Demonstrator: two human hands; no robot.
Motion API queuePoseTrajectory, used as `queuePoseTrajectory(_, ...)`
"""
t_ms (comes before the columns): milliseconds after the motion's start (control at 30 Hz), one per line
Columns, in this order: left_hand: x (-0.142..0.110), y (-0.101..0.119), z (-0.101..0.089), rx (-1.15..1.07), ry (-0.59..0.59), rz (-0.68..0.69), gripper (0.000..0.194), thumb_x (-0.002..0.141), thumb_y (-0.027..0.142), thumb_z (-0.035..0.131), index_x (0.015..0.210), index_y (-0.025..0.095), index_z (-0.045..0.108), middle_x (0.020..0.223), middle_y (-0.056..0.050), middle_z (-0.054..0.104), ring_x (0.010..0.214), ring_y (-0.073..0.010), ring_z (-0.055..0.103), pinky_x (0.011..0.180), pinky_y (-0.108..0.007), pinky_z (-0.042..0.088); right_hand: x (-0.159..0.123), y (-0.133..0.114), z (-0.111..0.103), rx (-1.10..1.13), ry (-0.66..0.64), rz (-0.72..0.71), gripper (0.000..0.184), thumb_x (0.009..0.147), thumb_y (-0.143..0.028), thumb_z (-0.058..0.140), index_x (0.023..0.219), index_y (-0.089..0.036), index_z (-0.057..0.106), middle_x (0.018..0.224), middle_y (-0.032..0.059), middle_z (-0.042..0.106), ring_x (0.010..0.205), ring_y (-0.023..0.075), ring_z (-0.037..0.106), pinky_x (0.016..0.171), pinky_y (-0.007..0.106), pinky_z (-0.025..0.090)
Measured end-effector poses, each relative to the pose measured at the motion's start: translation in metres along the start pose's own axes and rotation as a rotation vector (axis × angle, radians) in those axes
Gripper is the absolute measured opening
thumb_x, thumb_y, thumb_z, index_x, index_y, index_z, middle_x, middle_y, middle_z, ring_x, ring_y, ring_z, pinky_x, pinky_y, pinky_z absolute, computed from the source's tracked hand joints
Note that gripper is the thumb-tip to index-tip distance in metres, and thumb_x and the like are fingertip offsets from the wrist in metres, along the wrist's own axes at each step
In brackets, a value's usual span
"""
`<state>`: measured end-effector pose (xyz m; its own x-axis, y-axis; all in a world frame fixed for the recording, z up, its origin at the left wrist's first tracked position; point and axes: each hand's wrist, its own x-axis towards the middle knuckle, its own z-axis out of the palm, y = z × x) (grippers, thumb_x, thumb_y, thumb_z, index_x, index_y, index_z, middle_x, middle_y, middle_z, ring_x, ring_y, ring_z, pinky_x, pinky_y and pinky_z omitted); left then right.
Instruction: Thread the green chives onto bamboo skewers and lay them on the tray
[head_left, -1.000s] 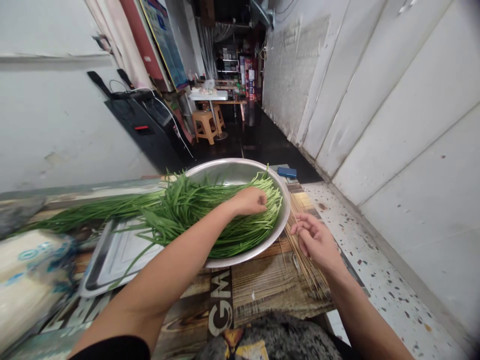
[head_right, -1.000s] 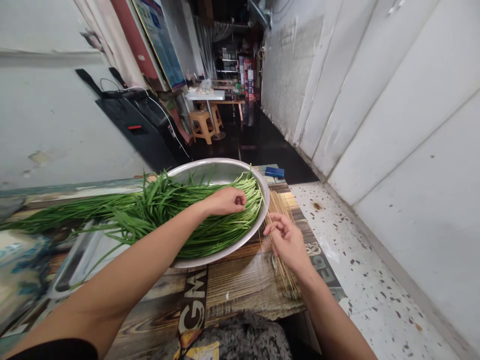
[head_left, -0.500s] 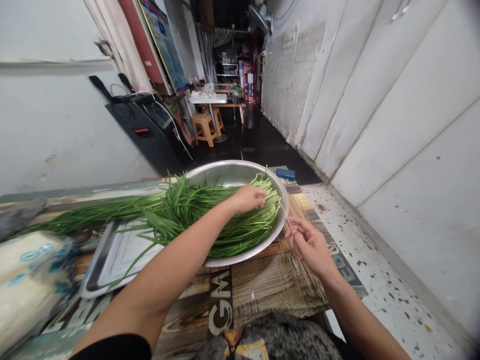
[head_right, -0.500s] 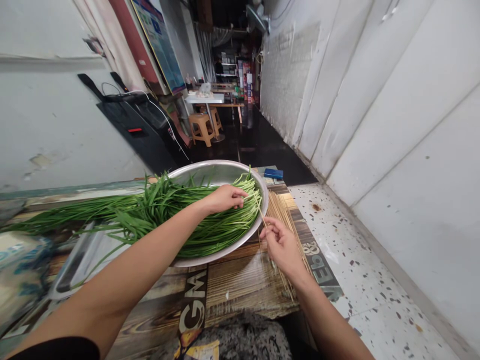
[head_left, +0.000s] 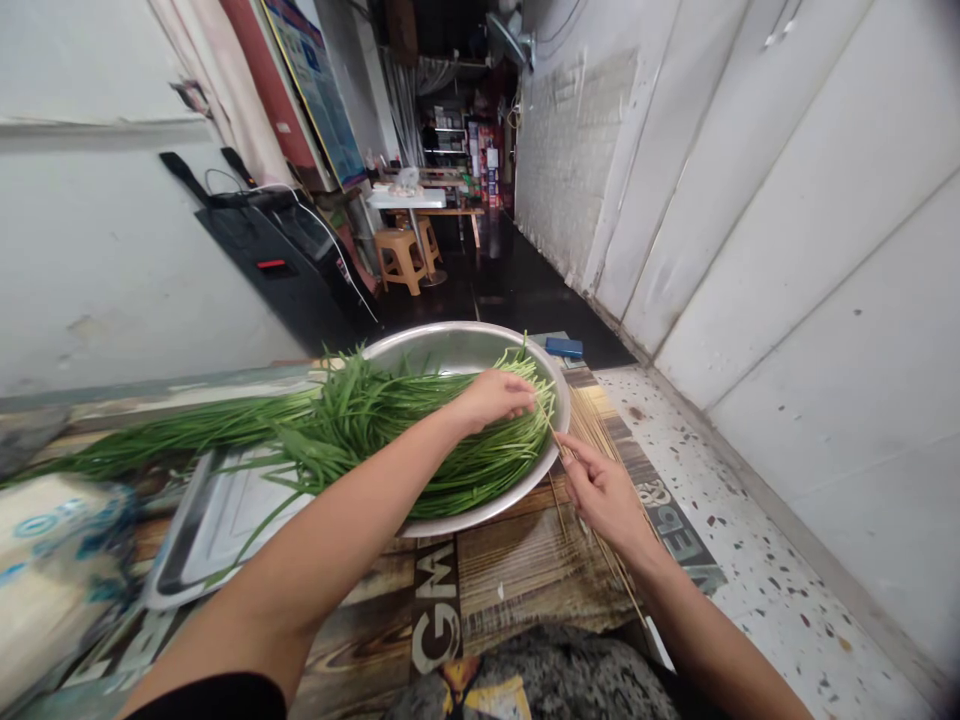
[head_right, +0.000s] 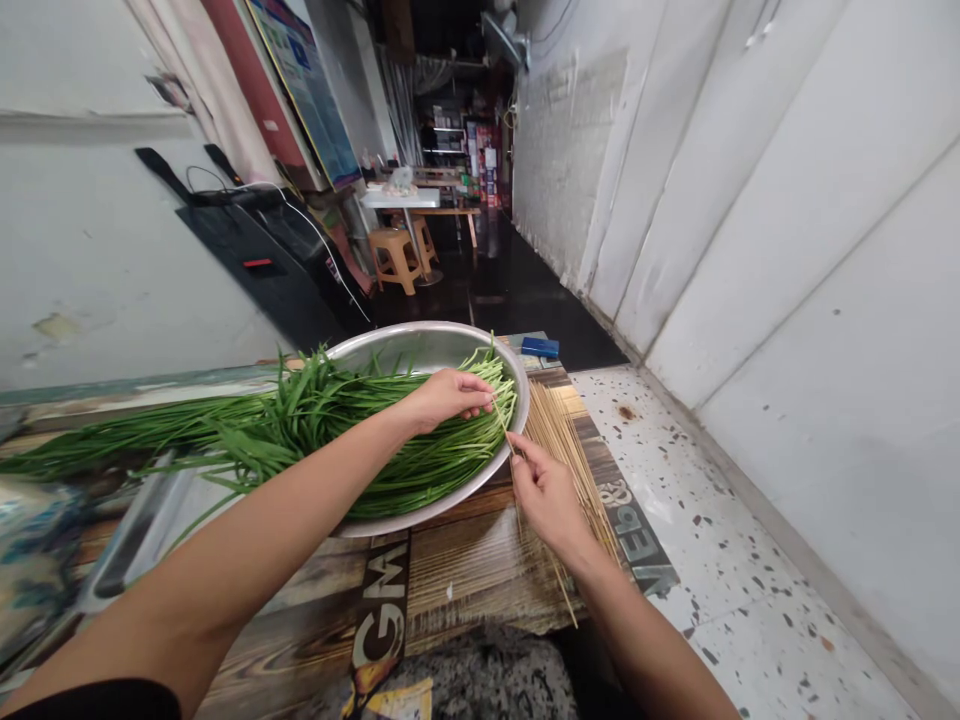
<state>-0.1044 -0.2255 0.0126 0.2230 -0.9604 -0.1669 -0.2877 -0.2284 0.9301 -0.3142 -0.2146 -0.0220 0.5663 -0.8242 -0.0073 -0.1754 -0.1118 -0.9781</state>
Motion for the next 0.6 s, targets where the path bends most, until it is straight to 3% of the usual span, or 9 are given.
queuePoseTrajectory(267, -0.0009, 0.0019, 0.0007, -0.123, 0.002, -0.011, 0.004, 0.078, 0.011, 0.064, 0.077, 0.011, 0.068, 0.069, -0.003, 0.069, 0.057, -0.0071, 0.054, 0.057, -0.022, 0.043, -0.0008, 0.0068, 0.0026, -0.075, 0.052, -0.057, 0.052, 0.085, -0.042, 0.050, 0.128, -0.015, 0.062, 0.054, -0.0036, 0.048, 0.044, 0.0100, 0.032, 0.041, 0.023, 0.028)
queuePoseTrajectory(600, -0.0046, 0.0078, 0.0010, -0.127, 0.023, -0.046, 0.007, 0.078, 0.007, 0.064, 0.080, 0.011, 0.068, 0.068, -0.002, 0.069, 0.057, -0.0065, 0.055, 0.057, -0.021, 0.043, -0.0010, 0.0022, 0.0024, -0.126, 0.076, -0.073, 0.053, 0.086, -0.040, 0.047, 0.128, -0.012, 0.062, 0.046, -0.0060, 0.036, 0.045, 0.0125, 0.036, 0.044, 0.024, 0.033)
